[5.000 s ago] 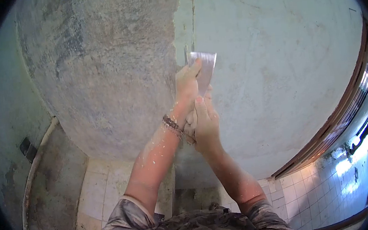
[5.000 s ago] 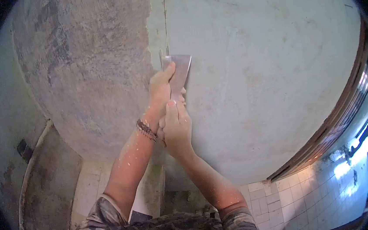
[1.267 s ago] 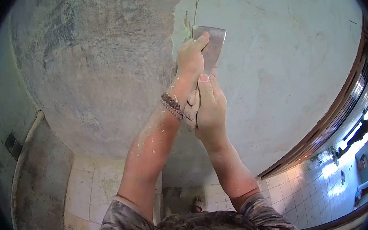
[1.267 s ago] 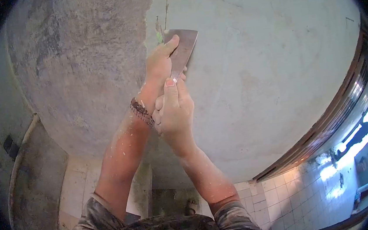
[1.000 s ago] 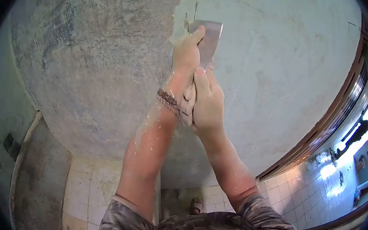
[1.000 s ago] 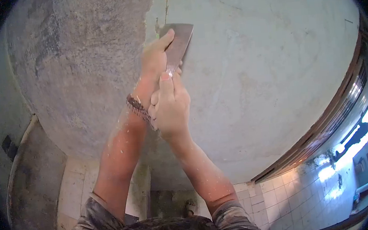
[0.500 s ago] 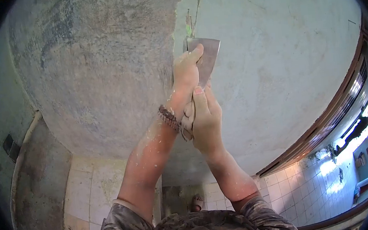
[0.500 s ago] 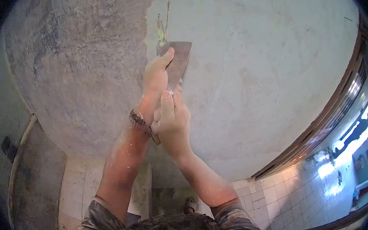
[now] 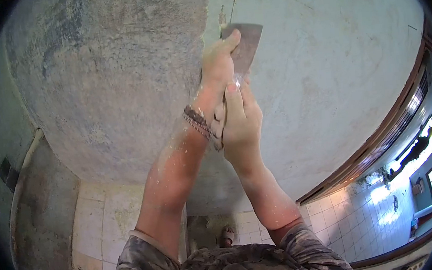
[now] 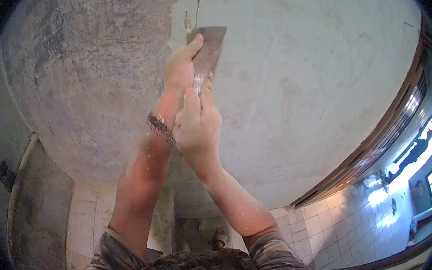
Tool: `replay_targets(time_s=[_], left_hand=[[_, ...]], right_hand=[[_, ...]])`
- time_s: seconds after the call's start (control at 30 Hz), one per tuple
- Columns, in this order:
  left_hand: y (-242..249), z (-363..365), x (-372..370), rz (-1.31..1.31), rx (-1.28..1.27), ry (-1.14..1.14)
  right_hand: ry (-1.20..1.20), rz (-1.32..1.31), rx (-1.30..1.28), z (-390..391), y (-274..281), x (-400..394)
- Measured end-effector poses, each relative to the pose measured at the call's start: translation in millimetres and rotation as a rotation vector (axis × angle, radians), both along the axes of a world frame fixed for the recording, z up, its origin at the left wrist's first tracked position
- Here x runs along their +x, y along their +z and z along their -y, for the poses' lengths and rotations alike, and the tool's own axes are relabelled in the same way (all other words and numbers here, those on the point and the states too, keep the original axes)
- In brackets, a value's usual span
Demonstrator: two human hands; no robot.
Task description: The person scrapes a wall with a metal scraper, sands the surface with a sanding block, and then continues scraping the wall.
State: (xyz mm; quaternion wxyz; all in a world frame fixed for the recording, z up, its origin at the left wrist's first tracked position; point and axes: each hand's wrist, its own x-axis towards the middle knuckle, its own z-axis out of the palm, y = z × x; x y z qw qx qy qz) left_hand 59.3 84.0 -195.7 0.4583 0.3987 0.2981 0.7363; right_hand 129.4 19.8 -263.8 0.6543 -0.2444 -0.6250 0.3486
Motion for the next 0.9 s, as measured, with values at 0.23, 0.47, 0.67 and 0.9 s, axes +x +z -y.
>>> replay_targets(time_s=[0.23, 0.47, 0.67, 0.9], left_hand=[[-6, 0, 0, -0.026, 0.071, 0.048], [-25, -17, 2, -0.055, 0.141, 0.061], [-23, -24, -4, -0.097, 0.175, 0.142], [-17, -16, -3, -0.088, 0.125, 0.074]], right_hand=[[-0.067, 0.151, 0.091, 4, 1, -1], [0.235, -0.232, -0.330, 20, 8, 2], [0.237, -0.113, -0.191, 17, 10, 1], [0.421, -0.299, -0.401, 17, 11, 5]])
